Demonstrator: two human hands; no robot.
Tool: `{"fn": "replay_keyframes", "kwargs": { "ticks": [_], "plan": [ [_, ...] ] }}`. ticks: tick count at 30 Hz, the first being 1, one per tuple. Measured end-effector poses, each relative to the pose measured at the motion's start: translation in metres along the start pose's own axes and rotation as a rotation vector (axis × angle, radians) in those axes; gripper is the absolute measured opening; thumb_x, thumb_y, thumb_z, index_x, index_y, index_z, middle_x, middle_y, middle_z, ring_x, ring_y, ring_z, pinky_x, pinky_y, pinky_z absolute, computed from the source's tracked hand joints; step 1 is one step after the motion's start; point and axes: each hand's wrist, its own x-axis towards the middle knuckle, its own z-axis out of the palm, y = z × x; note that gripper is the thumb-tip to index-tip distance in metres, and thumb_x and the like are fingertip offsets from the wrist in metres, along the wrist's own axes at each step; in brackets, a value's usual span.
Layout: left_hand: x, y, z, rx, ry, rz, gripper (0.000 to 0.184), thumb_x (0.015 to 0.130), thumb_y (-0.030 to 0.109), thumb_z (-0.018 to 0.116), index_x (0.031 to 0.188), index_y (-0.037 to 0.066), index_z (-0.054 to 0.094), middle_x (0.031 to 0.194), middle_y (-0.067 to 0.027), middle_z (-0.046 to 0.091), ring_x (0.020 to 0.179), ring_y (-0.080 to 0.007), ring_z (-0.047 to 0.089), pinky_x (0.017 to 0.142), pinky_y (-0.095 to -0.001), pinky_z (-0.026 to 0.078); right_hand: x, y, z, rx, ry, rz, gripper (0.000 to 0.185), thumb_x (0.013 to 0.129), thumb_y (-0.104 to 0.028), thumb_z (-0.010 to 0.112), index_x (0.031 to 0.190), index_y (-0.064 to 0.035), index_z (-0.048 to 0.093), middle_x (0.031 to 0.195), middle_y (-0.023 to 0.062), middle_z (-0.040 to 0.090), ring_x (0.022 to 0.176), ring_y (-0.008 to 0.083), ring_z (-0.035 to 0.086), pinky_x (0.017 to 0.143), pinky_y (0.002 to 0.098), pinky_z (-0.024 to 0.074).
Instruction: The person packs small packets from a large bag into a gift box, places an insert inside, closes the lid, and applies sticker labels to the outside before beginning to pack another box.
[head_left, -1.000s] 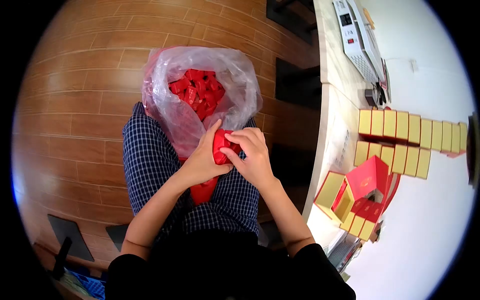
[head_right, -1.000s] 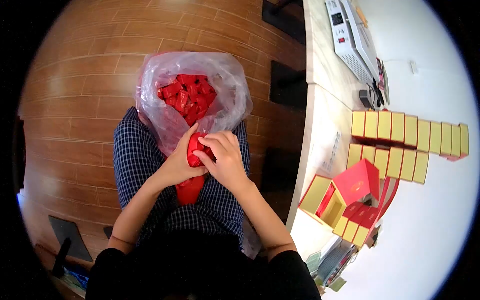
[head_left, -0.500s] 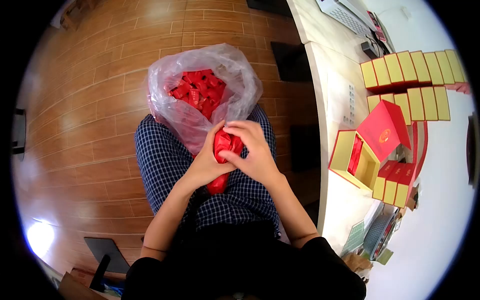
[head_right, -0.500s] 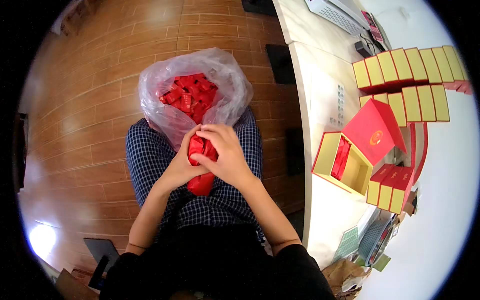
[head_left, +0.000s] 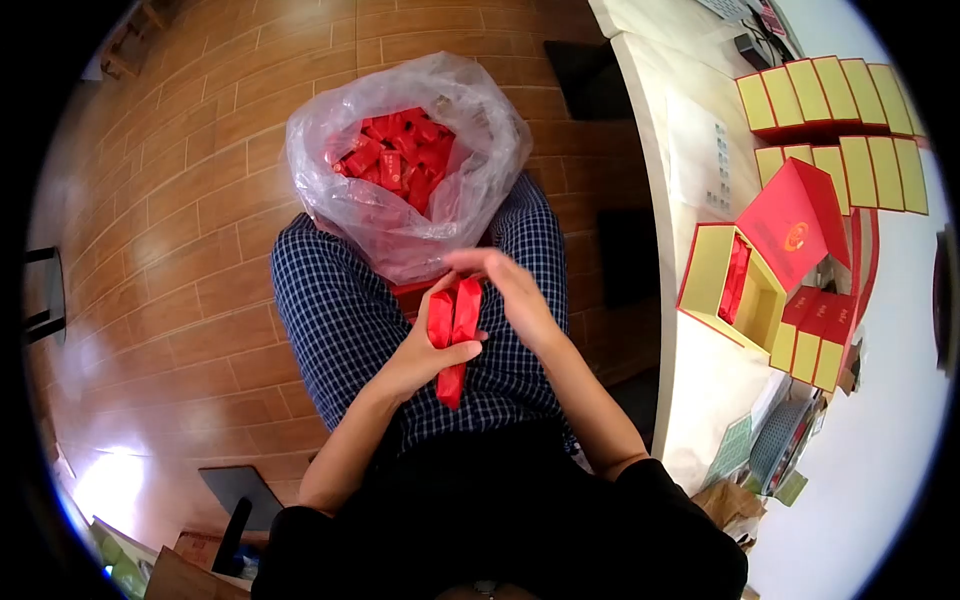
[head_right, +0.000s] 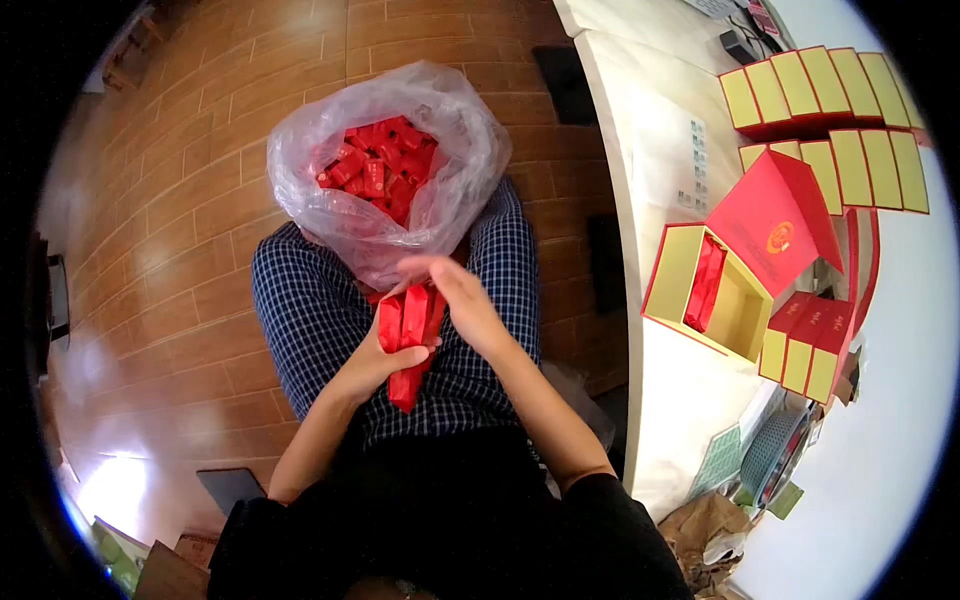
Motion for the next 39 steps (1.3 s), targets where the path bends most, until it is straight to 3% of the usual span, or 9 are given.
{"fn": "replay_keyframes", "kwargs": {
  "ticks": [5, 9, 14, 17, 19, 25, 32, 37, 39],
  "plan": [
    [-0.016, -0.028, -0.019, -0.085, 0.034, -0.177, 0.074, 0.081, 0.028, 0.075, 0.136, 0.005, 0.031, 0.118, -0.0114, 0.055, 0.109, -0.0226, 0.058, 0.096, -0.0384, 0.048, -0.019, 0.033, 0.021, -0.235, -0.073, 0.098, 0.042, 0.104, -0.031, 0.033, 0.114, -0.0007, 0.06, 0.11, 0.0154, 0.061, 0.106, 0.0271, 0.058, 0.097, 0.0352, 0.0413],
    [-0.011, -0.02, -0.034, -0.181, 0.029, -0.26, 0.075, 0.081, 0.03, 0.075, 0.137, 0.006, 0.031, 0.119, -0.0135, 0.055, 0.107, -0.0249, 0.06, 0.093, -0.0409, 0.05, 0.0, 0.026, 0.025, -0.363, -0.177, 0.108, 0.037, 0.102, -0.026, 0.035, 0.115, -0.0026, 0.061, 0.113, 0.0146, 0.061, 0.11, 0.0277, 0.056, 0.099, 0.0361, 0.0402],
    [0.036, 0.035, -0.075, -0.289, 0.234, 0.028, 0.069, 0.083, 0.026, 0.073, 0.135, 0.001, 0.036, 0.12, -0.0167, 0.057, 0.1, -0.025, 0.063, 0.087, -0.0388, 0.053, 0.114, 0.06, -0.006, -0.272, 0.106, 0.103, 0.038, 0.103, -0.027, 0.039, 0.105, 0.0024, 0.062, 0.096, 0.0079, 0.067, 0.089, 0.0157, 0.061, 0.083, 0.0289, 0.0466],
    [0.075, 0.067, -0.123, -0.33, 0.402, 0.129, 0.056, 0.087, 0.03, 0.067, 0.128, 0.0, 0.043, 0.11, -0.0174, 0.063, 0.098, -0.0239, 0.064, 0.084, -0.037, 0.054, 0.205, 0.122, -0.036, -0.539, 0.15, 0.139, 0.026, 0.098, -0.021, 0.049, 0.101, 0.0001, 0.063, 0.086, 0.0104, 0.068, 0.08, 0.0197, 0.064, 0.077, 0.0306, 0.0486],
    [0.104, 0.094, -0.144, -0.325, 0.531, 0.216, 0.051, 0.091, 0.029, 0.063, 0.128, 0.0, 0.043, 0.108, -0.0175, 0.064, 0.095, -0.0227, 0.064, 0.082, -0.0354, 0.054, 0.254, 0.179, -0.052, -0.795, 0.148, 0.211, 0.024, 0.091, -0.021, 0.053, 0.102, -0.0014, 0.062, 0.096, 0.0179, 0.067, 0.093, 0.0332, 0.065, 0.083, 0.0411, 0.0491],
    [0.149, 0.111, -0.168, -0.324, 0.621, 0.159, 0.054, 0.092, 0.029, 0.062, 0.131, -0.002, 0.04, 0.11, -0.0212, 0.063, 0.095, -0.0228, 0.064, 0.077, -0.0328, 0.054, 0.318, 0.289, -0.066, -1.268, -0.132, 0.334, 0.028, 0.083, -0.011, 0.053, 0.11, -0.0051, 0.06, 0.111, 0.0171, 0.063, 0.109, 0.0353, 0.057, 0.092, 0.0445, 0.0474],
    [0.155, 0.103, -0.178, -0.459, 0.647, 0.091, 0.056, 0.094, 0.034, 0.059, 0.133, 0.0, 0.039, 0.113, -0.0223, 0.062, 0.091, -0.0237, 0.066, 0.074, -0.034, 0.056, 0.3, 0.306, -0.058, -1.439, -0.363, 0.378, 0.026, 0.083, -0.012, 0.056, 0.108, -0.0048, 0.06, 0.107, 0.0152, 0.063, 0.106, 0.0326, 0.057, 0.088, 0.0466, 0.047],
    [0.151, 0.1, -0.182, -0.497, 0.629, 0.17, 0.054, 0.095, 0.033, 0.057, 0.134, 0.0, 0.037, 0.114, -0.0194, 0.061, 0.102, -0.027, 0.064, 0.08, -0.0362, 0.056, 0.288, 0.241, -0.063, -1.075, 0.189, 0.014, 0.011, 0.083, -0.006, 0.052, 0.088, -0.0012, 0.061, 0.093, 0.0166, 0.063, 0.092, 0.0307, 0.06, 0.08, 0.0405, 0.0482],
    [0.149, 0.094, -0.189, -0.505, 0.561, 0.161, 0.053, 0.095, 0.034, 0.057, 0.132, 0.0, 0.04, 0.113, -0.0196, 0.062, 0.102, -0.0257, 0.065, 0.081, -0.0353, 0.055, 0.28, 0.185, -0.067, -0.876, 0.178, 0.086, 0.01, 0.082, -0.003, 0.051, 0.085, 0.0, 0.059, 0.087, 0.0167, 0.062, 0.085, 0.0293, 0.06, 0.077, 0.0369, 0.0483]
  ]
}}
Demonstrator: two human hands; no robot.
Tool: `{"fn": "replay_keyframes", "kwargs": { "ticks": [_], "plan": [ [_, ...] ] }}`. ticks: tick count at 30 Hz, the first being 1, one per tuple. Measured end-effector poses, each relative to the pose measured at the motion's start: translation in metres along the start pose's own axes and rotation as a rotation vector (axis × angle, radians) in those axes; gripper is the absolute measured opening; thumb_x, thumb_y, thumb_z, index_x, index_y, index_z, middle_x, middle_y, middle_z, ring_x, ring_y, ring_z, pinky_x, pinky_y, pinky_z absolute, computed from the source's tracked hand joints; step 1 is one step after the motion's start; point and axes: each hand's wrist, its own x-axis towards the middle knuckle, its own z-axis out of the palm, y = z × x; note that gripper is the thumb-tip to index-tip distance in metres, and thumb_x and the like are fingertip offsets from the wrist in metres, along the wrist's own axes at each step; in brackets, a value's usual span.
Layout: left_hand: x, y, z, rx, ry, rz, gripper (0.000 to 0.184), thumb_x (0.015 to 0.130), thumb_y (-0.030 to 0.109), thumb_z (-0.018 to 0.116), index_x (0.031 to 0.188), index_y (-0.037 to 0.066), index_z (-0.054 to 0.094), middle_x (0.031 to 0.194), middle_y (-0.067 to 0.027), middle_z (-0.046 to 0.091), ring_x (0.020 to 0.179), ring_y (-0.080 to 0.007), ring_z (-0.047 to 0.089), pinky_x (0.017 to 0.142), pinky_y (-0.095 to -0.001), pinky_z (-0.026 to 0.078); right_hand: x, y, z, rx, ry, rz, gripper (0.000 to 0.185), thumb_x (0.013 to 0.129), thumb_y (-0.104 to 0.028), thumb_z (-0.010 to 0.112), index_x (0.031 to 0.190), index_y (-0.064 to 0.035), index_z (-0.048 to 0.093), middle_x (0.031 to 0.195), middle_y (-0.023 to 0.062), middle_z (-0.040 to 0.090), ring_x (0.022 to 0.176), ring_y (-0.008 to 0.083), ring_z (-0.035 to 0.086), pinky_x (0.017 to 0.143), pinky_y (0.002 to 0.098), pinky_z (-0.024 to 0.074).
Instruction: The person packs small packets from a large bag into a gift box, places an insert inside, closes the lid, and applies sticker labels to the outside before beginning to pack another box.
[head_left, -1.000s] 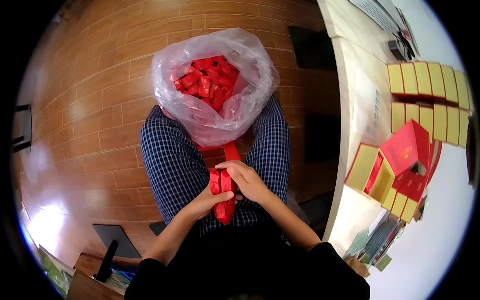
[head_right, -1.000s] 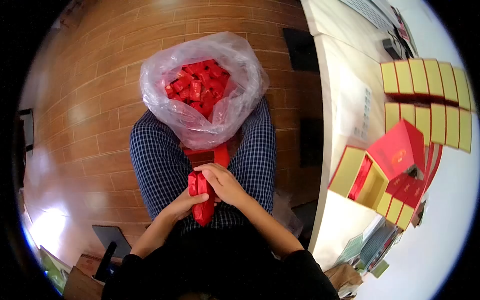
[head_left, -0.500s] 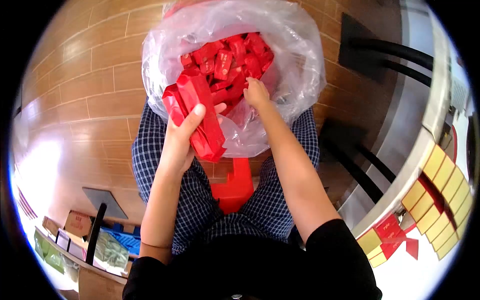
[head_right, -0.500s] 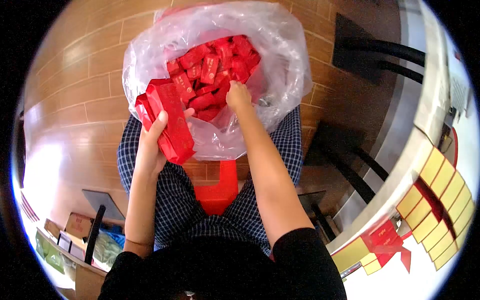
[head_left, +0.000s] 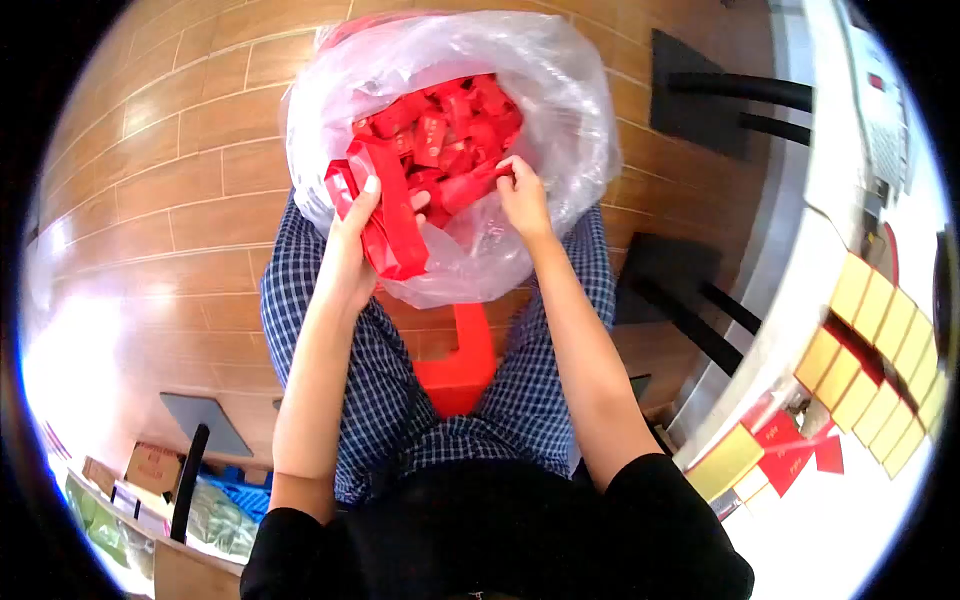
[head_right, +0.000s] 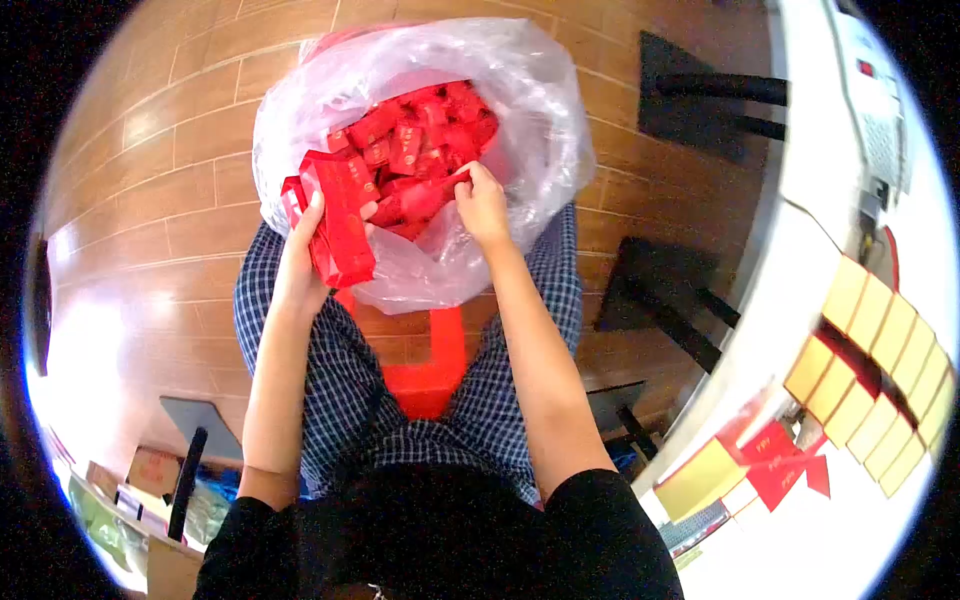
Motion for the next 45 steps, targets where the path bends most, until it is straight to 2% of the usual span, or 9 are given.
{"fn": "replay_keyframes", "kwargs": {
  "ticks": [5, 15, 17, 22, 30, 33, 34, 40, 45],
  "plan": [
    [-0.027, -0.002, 0.007, 0.101, -0.144, 0.01, 0.053, 0.096, 0.037, 0.055, 0.131, -0.001, 0.042, 0.11, -0.02, 0.064, 0.1, -0.0234, 0.065, 0.084, -0.0342, 0.053, -0.045, -0.077, -0.082, 0.487, -0.089, -0.197, 0.019, 0.081, 0.013, 0.038, 0.079, -0.0011, 0.05, 0.078, 0.0038, 0.058, 0.074, 0.0103, 0.052, 0.069, 0.0238, 0.0434],
    [-0.156, -0.066, 0.029, 0.261, -0.386, 0.07, 0.08, 0.086, 0.02, 0.071, 0.147, 0.008, 0.02, 0.138, -0.0092, 0.043, 0.126, -0.0199, 0.043, 0.104, -0.036, 0.037, -0.185, -0.162, -0.085, 0.18, 0.396, -0.429, 0.015, 0.08, 0.004, 0.053, 0.094, -0.0008, 0.053, 0.091, 0.016, 0.053, 0.087, 0.0344, 0.056, 0.08, 0.0388, 0.0457],
    [-0.17, -0.078, 0.023, 0.311, -0.37, 0.111, 0.085, 0.085, 0.019, 0.072, 0.149, 0.009, 0.016, 0.14, -0.0098, 0.04, 0.127, -0.0206, 0.042, 0.105, -0.0363, 0.036, -0.214, -0.166, -0.086, 0.213, 0.41, -0.157, 0.013, 0.084, 0.0, 0.054, 0.097, -0.0014, 0.052, 0.092, 0.0169, 0.054, 0.087, 0.0338, 0.058, 0.078, 0.0398, 0.0469],
    [-0.196, -0.102, 0.017, 0.458, -0.389, 0.254, 0.097, 0.083, 0.019, 0.074, 0.152, 0.01, 0.006, 0.145, -0.0124, 0.034, 0.133, -0.0232, 0.037, 0.109, -0.0373, 0.031, -0.267, -0.143, -0.098, 0.358, 0.148, 0.006, 0.031, 0.097, -0.022, 0.049, 0.121, -0.0021, 0.053, 0.115, 0.0186, 0.059, 0.1, 0.0295, 0.061, 0.088, 0.0365, 0.0468],
    [-0.238, -0.129, 0.008, 0.692, -0.508, 0.183, 0.086, 0.088, 0.024, 0.068, 0.15, 0.01, 0.009, 0.146, -0.0143, 0.03, 0.136, -0.0239, 0.032, 0.111, -0.0379, 0.027, -0.331, -0.119, -0.116, 0.744, -0.177, -0.084, 0.048, 0.099, -0.027, 0.049, 0.139, -0.0023, 0.043, 0.135, 0.017, 0.051, 0.126, 0.0245, 0.047, 0.108, 0.0323, 0.032],
    [-0.266, -0.13, -0.013, 0.808, -0.569, 0.013, 0.075, 0.094, 0.03, 0.059, 0.148, 0.01, 0.011, 0.146, -0.0145, 0.028, 0.137, -0.0241, 0.028, 0.113, -0.039, 0.023, -0.367, -0.116, -0.126, 0.762, -0.439, 0.165, 0.048, 0.096, -0.033, 0.054, 0.135, -0.0076, 0.043, 0.111, 0.0134, 0.059, 0.088, 0.0164, 0.06, 0.067, 0.0271, 0.0516],
    [-0.272, -0.132, -0.019, 0.834, -0.555, -0.014, 0.074, 0.094, 0.03, 0.059, 0.148, 0.01, 0.011, 0.145, -0.0146, 0.029, 0.137, -0.0238, 0.028, 0.113, -0.0392, 0.023, -0.377, -0.107, -0.114, 0.787, -0.425, 0.129, 0.047, 0.095, -0.035, 0.057, 0.132, -0.01, 0.042, 0.102, 0.0105, 0.057, 0.066, 0.0092, 0.054, 0.047, 0.022, 0.0428],
    [-0.274, -0.143, 0.022, 0.902, -0.622, 0.165, 0.059, 0.095, 0.018, 0.057, 0.142, 0.01, 0.022, 0.131, -0.0131, 0.044, 0.122, -0.02, 0.044, 0.104, -0.0352, 0.036, -0.388, -0.109, -0.146, 0.936, -0.197, 0.083, 0.038, 0.094, -0.027, 0.06, 0.125, -0.0071, 0.049, 0.102, 0.0068, 0.057, 0.071, 0.0082, 0.052, 0.059, 0.0224, 0.045],
    [-0.275, -0.157, 0.154, 1.002, -0.922, 0.474, 0.056, 0.093, 0.016, 0.06, 0.138, 0.005, 0.03, 0.135, -0.014, 0.039, 0.127, -0.0223, 0.04, 0.108, -0.0345, 0.03, -0.402, -0.12, -0.275, 0.783, 0.236, -0.088, 0.035, 0.093, -0.021, 0.062, 0.125, -0.0072, 0.054, 0.098, 0.0052, 0.059, 0.075, 0.0061, 0.052, 0.067, 0.0218, 0.0454]
  ]
}}
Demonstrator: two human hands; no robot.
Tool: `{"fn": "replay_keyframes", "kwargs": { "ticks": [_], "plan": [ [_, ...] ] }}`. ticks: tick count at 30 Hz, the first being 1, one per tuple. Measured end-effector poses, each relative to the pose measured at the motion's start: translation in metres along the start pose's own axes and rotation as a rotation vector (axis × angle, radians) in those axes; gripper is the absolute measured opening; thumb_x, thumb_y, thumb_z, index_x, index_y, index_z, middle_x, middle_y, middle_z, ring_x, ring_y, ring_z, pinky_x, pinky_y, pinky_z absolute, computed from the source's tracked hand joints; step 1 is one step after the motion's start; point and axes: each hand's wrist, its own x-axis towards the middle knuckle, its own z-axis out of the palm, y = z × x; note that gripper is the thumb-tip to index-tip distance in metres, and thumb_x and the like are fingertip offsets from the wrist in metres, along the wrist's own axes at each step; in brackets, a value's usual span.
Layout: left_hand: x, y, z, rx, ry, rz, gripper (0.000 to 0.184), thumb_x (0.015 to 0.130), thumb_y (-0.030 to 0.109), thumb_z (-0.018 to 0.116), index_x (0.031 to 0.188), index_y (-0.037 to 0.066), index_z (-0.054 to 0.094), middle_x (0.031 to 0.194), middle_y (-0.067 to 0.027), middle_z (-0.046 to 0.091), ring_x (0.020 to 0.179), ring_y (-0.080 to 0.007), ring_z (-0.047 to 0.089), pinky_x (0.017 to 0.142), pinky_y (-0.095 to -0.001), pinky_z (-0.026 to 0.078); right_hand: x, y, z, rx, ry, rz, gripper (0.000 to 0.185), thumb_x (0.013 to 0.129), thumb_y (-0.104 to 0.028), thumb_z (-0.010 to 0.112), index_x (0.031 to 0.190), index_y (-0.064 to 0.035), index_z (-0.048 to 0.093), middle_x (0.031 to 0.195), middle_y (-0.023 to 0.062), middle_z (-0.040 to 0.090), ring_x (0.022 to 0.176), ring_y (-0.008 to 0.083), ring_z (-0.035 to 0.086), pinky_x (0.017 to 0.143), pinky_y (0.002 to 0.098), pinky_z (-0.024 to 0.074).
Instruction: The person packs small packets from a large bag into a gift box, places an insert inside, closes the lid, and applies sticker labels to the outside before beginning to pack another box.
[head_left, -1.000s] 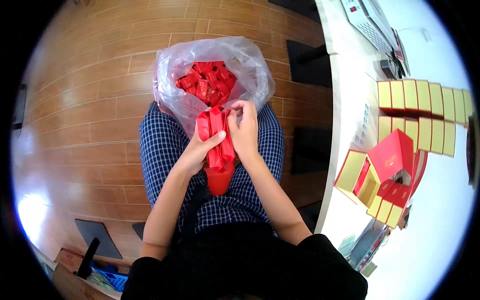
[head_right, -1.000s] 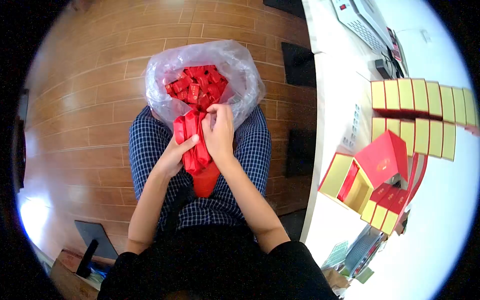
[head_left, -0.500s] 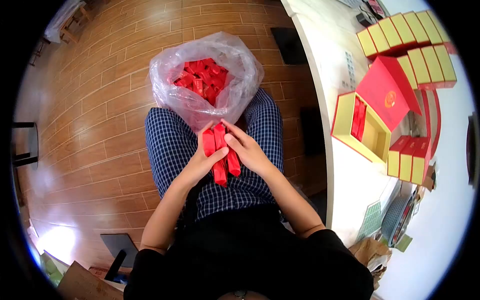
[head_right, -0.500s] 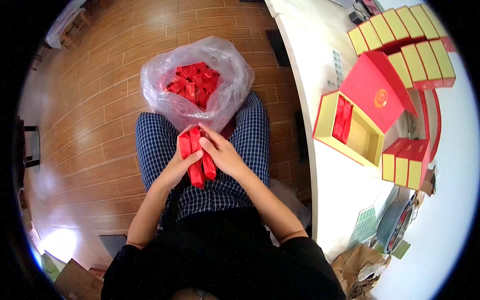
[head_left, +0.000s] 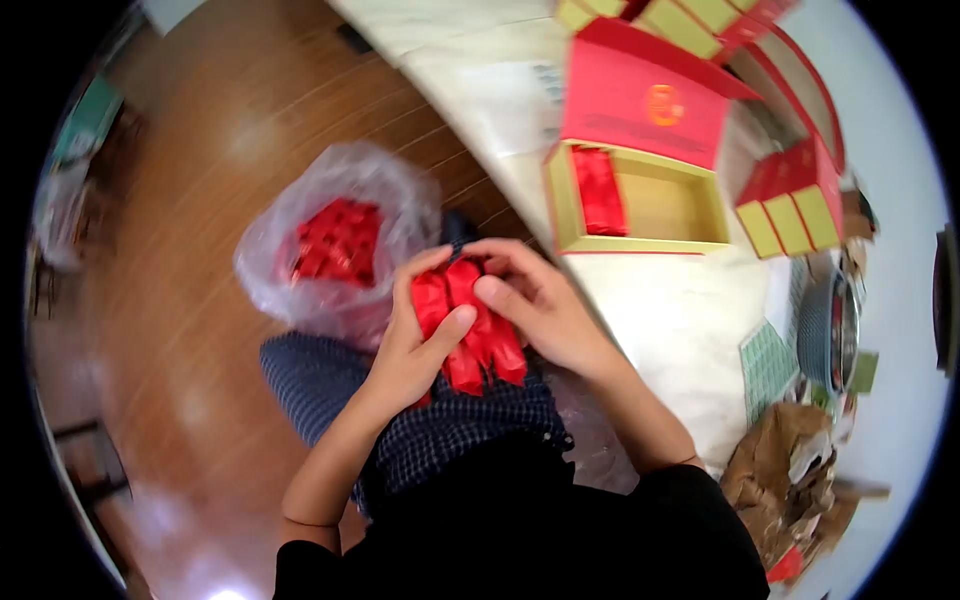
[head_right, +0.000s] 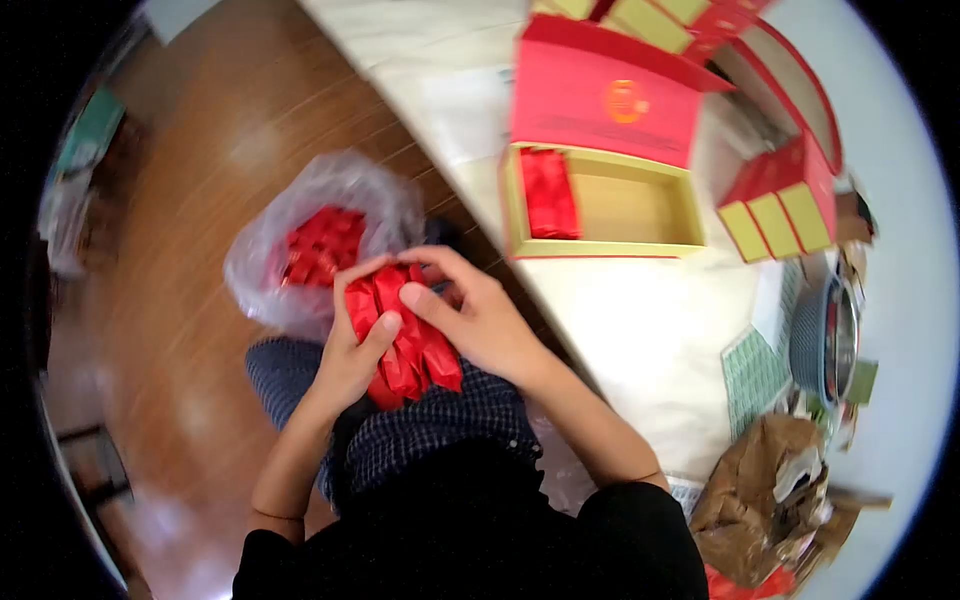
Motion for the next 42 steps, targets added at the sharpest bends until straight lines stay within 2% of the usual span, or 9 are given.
{"fn": "replay_keyframes", "kwargs": {
  "ticks": [4, 8, 10, 14, 16, 25, 33, 38, 42],
  "plan": [
    [0.089, 0.049, 0.068, 0.112, -0.139, 0.24, 0.055, 0.091, 0.025, 0.062, 0.133, 0.001, 0.036, 0.129, -0.0181, 0.04, 0.127, -0.0298, 0.039, 0.108, -0.0374, 0.029, -0.007, -0.058, -0.078, -0.071, 0.279, -0.174, 0.034, 0.093, -0.018, 0.061, 0.125, -0.0048, 0.056, 0.103, 0.0031, 0.057, 0.096, 0.0101, 0.052, 0.087, 0.0247, 0.0435],
    [0.161, 0.057, 0.133, 0.2, -0.207, 0.462, 0.056, 0.094, 0.035, 0.057, 0.131, 0.0, 0.034, 0.13, -0.0225, 0.034, 0.126, -0.0366, 0.037, 0.107, -0.0401, 0.031, -0.005, -0.073, -0.138, -0.118, 0.586, -0.252, 0.033, 0.096, -0.02, 0.057, 0.124, -0.0022, 0.057, 0.103, 0.0037, 0.06, 0.096, 0.0094, 0.055, 0.085, 0.0241, 0.0448],
    [0.182, 0.051, 0.153, 0.226, -0.22, 0.443, 0.053, 0.097, 0.037, 0.051, 0.134, 0.002, 0.034, 0.13, -0.0198, 0.034, 0.129, -0.0328, 0.037, 0.108, -0.0386, 0.03, 0.004, -0.071, -0.165, -0.061, 0.646, -0.154, 0.034, 0.096, -0.022, 0.057, 0.122, -0.0004, 0.057, 0.105, 0.0046, 0.062, 0.095, 0.009, 0.055, 0.084, 0.0236, 0.0451],
    [0.215, 0.02, 0.17, 0.356, -0.15, 0.423, 0.053, 0.098, 0.041, 0.047, 0.128, -0.002, 0.039, 0.129, -0.021, 0.036, 0.123, -0.0354, 0.039, 0.107, -0.0408, 0.031, 0.024, -0.026, -0.208, 0.054, 0.595, -0.144, 0.035, 0.096, -0.024, 0.058, 0.121, -0.0002, 0.058, 0.104, 0.0043, 0.063, 0.096, 0.0094, 0.056, 0.086, 0.0222, 0.0436],
    [0.217, 0.01, 0.163, 0.728, -0.152, 0.375, 0.05, 0.097, 0.04, 0.049, 0.121, -0.003, 0.046, 0.122, -0.0201, 0.041, 0.112, -0.0345, 0.043, 0.102, -0.0414, 0.033, 0.029, -0.016, -0.205, 0.023, 0.582, -0.112, 0.036, 0.096, -0.025, 0.058, 0.122, -0.0005, 0.058, 0.104, 0.0041, 0.062, 0.097, 0.0093, 0.055, 0.087, 0.0227, 0.0429],
    [0.205, 0.01, 0.147, 0.702, -0.075, 0.41, 0.031, 0.094, 0.03, 0.054, 0.098, -0.001, 0.059, 0.097, -0.0144, 0.055, 0.095, -0.0319, 0.05, 0.087, -0.041, 0.039, 0.03, 0.0, -0.197, 0.014, 0.48, 0.004, 0.038, 0.094, -0.028, 0.061, 0.118, 0.0009, 0.058, 0.099, 0.0025, 0.061, 0.09, 0.0081, 0.053, 0.082, 0.0236, 0.0444],
    [0.208, -0.001, 0.153, 0.913, -0.003, 0.552, 0.026, 0.088, 0.024, 0.062, 0.102, 0.003, 0.059, 0.097, -0.0109, 0.053, 0.095, -0.0291, 0.051, 0.083, -0.039, 0.042, 0.032, 0.009, -0.194, -0.351, 0.458, -0.151, 0.035, 0.093, -0.022, 0.061, 0.122, -0.0018, 0.06, 0.105, 0.0104, 0.065, 0.083, 0.0145, 0.057, 0.077, 0.026, 0.0469],
    [0.211, -0.005, 0.162, 1.119, 0.055, 0.598, 0.035, 0.081, 0.024, 0.068, 0.109, 0.007, 0.055, 0.096, -0.009, 0.05, 0.092, -0.0255, 0.051, 0.079, -0.0365, 0.042, 0.027, 0.01, -0.184, -0.873, 0.434, -0.162, 0.047, 0.094, -0.015, 0.058, 0.138, -0.0055, 0.045, 0.122, 0.0196, 0.061, 0.08, 0.0258, 0.065, 0.069, 0.0353, 0.0518],
    [0.212, 0.002, 0.157, 1.221, 0.017, 0.568, 0.036, 0.081, 0.022, 0.067, 0.111, 0.006, 0.054, 0.098, -0.0099, 0.05, 0.094, -0.0258, 0.05, 0.082, -0.0382, 0.042, 0.027, 0.0, -0.179, -0.68, 0.477, 0.017, 0.051, 0.095, -0.016, 0.058, 0.14, -0.003, 0.038, 0.11, 0.0213, 0.062, 0.084, 0.0292, 0.064, 0.075, 0.0356, 0.0505]
  ]
}}
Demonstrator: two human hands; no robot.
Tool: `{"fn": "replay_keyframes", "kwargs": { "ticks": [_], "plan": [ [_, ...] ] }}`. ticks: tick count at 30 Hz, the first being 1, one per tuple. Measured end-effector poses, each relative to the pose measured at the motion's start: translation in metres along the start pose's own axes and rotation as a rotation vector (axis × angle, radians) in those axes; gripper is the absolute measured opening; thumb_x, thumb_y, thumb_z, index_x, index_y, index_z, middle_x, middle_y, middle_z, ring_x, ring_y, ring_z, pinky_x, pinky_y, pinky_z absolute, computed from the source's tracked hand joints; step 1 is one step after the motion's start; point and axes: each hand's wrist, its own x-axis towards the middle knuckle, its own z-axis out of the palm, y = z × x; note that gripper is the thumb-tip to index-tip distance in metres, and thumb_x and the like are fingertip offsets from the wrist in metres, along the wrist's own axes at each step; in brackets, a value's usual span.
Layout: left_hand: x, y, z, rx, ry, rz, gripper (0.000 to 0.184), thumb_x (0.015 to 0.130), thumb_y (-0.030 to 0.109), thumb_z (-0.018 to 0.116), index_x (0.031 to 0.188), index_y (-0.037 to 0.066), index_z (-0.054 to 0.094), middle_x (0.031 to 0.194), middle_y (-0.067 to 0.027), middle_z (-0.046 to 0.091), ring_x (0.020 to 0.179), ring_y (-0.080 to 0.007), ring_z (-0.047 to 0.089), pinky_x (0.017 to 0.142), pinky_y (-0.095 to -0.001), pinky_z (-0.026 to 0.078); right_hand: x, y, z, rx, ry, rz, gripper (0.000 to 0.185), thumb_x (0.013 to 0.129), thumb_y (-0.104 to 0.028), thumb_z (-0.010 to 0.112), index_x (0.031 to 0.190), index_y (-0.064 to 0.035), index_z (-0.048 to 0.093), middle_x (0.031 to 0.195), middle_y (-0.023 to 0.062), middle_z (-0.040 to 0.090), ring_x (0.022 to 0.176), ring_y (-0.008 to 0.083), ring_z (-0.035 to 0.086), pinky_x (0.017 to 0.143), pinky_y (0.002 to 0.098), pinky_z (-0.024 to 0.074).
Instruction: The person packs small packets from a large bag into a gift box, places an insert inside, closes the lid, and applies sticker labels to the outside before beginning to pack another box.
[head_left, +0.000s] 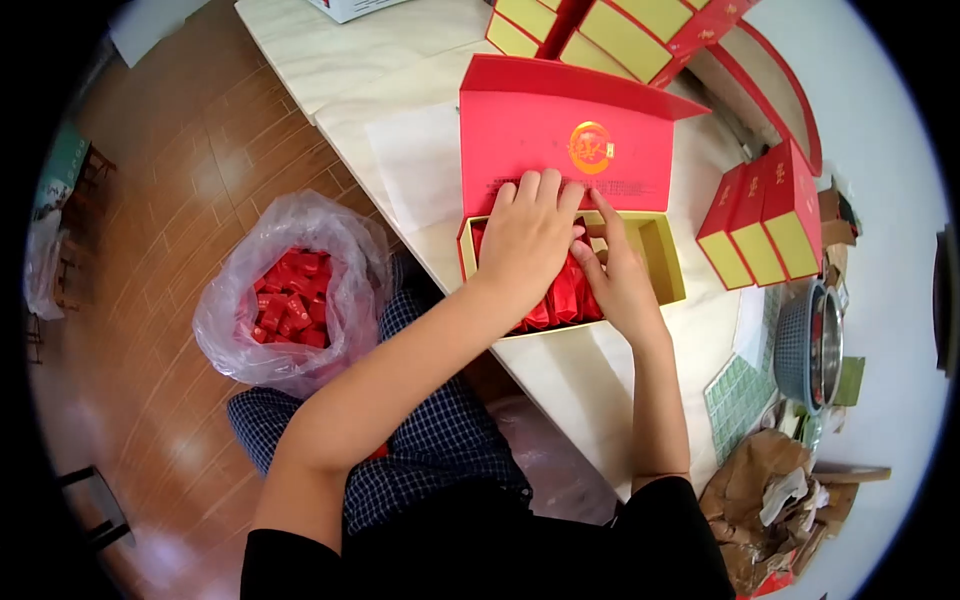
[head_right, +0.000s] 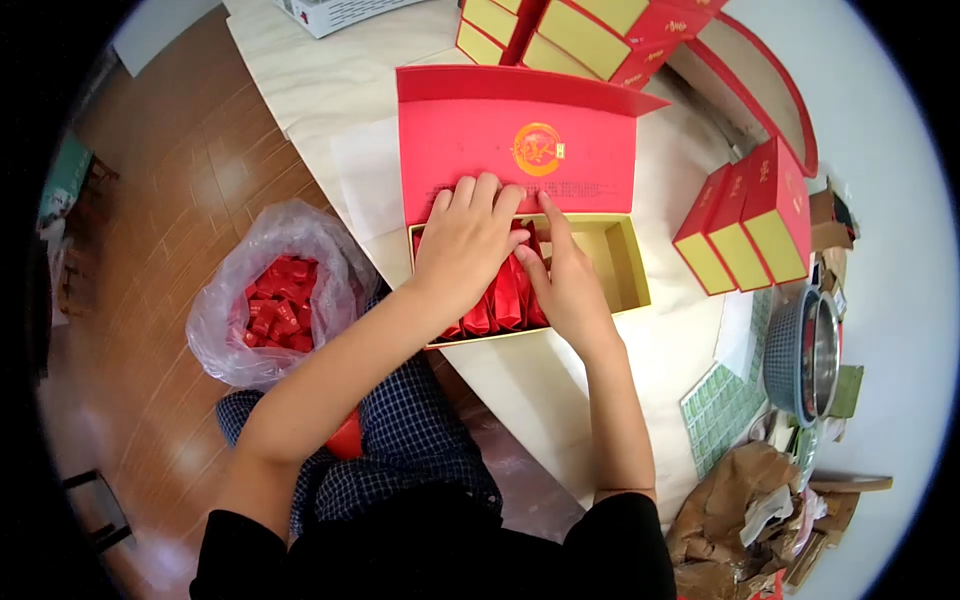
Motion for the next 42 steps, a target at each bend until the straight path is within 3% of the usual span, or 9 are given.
{"fn": "replay_keyframes", "kwargs": {
  "ticks": [8, 12, 15, 22, 26, 30, 33, 36, 42],
  "plan": [
    [-0.073, -0.04, -0.044, -0.578, 0.136, -0.123, 0.041, 0.096, 0.021, 0.048, 0.13, -0.001, 0.043, 0.13, -0.022, 0.043, 0.124, -0.0372, 0.04, 0.106, -0.0437, 0.03, 0.005, 0.002, -0.017, -0.173, 0.071, 0.213, 0.037, 0.102, -0.032, 0.041, 0.122, -0.0025, 0.05, 0.085, 0.0175, 0.062, 0.065, 0.031, 0.06, 0.069, 0.0404, 0.0487],
    [-0.114, -0.016, -0.034, -0.831, -0.077, -0.225, 0.08, 0.096, 0.031, 0.05, 0.146, -0.009, 0.004, 0.151, -0.0324, 0.01, 0.142, -0.0429, 0.012, 0.116, -0.0445, 0.014, 0.003, -0.002, 0.014, -0.272, 0.052, -0.016, 0.046, 0.101, -0.043, 0.037, 0.119, -0.0025, 0.05, 0.107, 0.0278, 0.061, 0.096, 0.046, 0.059, 0.083, 0.0492, 0.0464],
    [-0.118, -0.004, -0.029, -0.783, -0.025, -0.203, 0.095, 0.091, 0.04, 0.057, 0.144, -0.014, -0.001, 0.146, -0.0418, 0.007, 0.14, -0.0501, 0.01, 0.114, -0.0469, 0.021, 0.0, -0.031, 0.029, -0.334, -0.015, 0.131, 0.057, 0.098, -0.048, 0.041, 0.129, 0.0, 0.041, 0.123, 0.0313, 0.052, 0.111, 0.0483, 0.052, 0.094, 0.0502, 0.0416],
    [-0.122, -0.009, -0.029, -0.803, -0.066, -0.183, 0.099, 0.093, 0.05, 0.051, 0.144, -0.011, -0.007, 0.148, -0.0393, 0.001, 0.142, -0.0479, 0.005, 0.116, -0.0448, 0.014, 0.009, -0.018, 0.037, -0.415, -0.04, 0.102, 0.06, 0.099, -0.047, 0.036, 0.139, -0.0026, 0.035, 0.132, 0.0284, 0.048, 0.121, 0.0438, 0.048, 0.099, 0.0466, 0.0391],
    [-0.138, -0.036, -0.038, -1.129, -0.161, -0.202, 0.091, 0.094, 0.045, 0.051, 0.147, -0.007, -0.002, 0.151, -0.0329, 0.007, 0.142, -0.0443, 0.011, 0.116, -0.0431, 0.017, 0.005, -0.027, 0.042, -0.513, 0.056, 0.1, 0.055, 0.1, -0.043, 0.037, 0.139, -0.0047, 0.037, 0.134, 0.0243, 0.048, 0.124, 0.0391, 0.047, 0.1, 0.0439, 0.0386],
    [-0.187, -0.093, -0.043, -0.996, 0.065, -0.332, 0.06, 0.095, 0.035, 0.053, 0.139, -0.001, 0.033, 0.142, -0.0271, 0.032, 0.133, -0.0386, 0.032, 0.111, -0.0457, 0.026, -0.007, -0.055, 0.051, -0.693, 0.414, -0.242, 0.035, 0.099, -0.024, 0.048, 0.121, 0.0034, 0.051, 0.115, 0.0217, 0.058, 0.105, 0.0359, 0.055, 0.092, 0.0415, 0.0417],
    [-0.227, -0.161, -0.042, -0.911, 0.256, -0.612, 0.03, 0.094, 0.02, 0.053, 0.117, 0.002, 0.055, 0.118, -0.0167, 0.054, 0.114, -0.0332, 0.05, 0.101, -0.0411, 0.037, -0.021, -0.106, 0.095, -0.442, 0.474, -0.369, 0.026, 0.099, -0.015, 0.046, 0.115, 0.0038, 0.053, 0.108, 0.0149, 0.059, 0.102, 0.0252, 0.055, 0.091, 0.0364, 0.042],
    [-0.261, -0.227, -0.038, -0.836, 0.378, -0.863, 0.023, 0.092, 0.014, 0.054, 0.112, 0.003, 0.056, 0.109, -0.0174, 0.055, 0.106, -0.0329, 0.054, 0.095, -0.0384, 0.041, -0.007, -0.127, 0.19, -0.171, 0.284, -0.619, 0.016, 0.095, -0.005, 0.045, 0.103, 0.0033, 0.056, 0.104, 0.0125, 0.058, 0.099, 0.023, 0.055, 0.089, 0.0331, 0.0443],
    [-0.332, -0.375, -0.013, -0.799, 0.595, -1.231, 0.023, 0.094, 0.01, 0.052, 0.115, 0.002, 0.057, 0.109, -0.0109, 0.061, 0.099, -0.0176, 0.058, 0.088, -0.0295, 0.045, 0.046, -0.086, 0.446, -0.071, -0.509, -0.431, 0.026, 0.083, -0.004, 0.062, 0.109, -0.002, 0.058, 0.105, 0.0183, 0.058, 0.103, 0.035, 0.054, 0.091, 0.0406, 0.0418]
  ]
}}
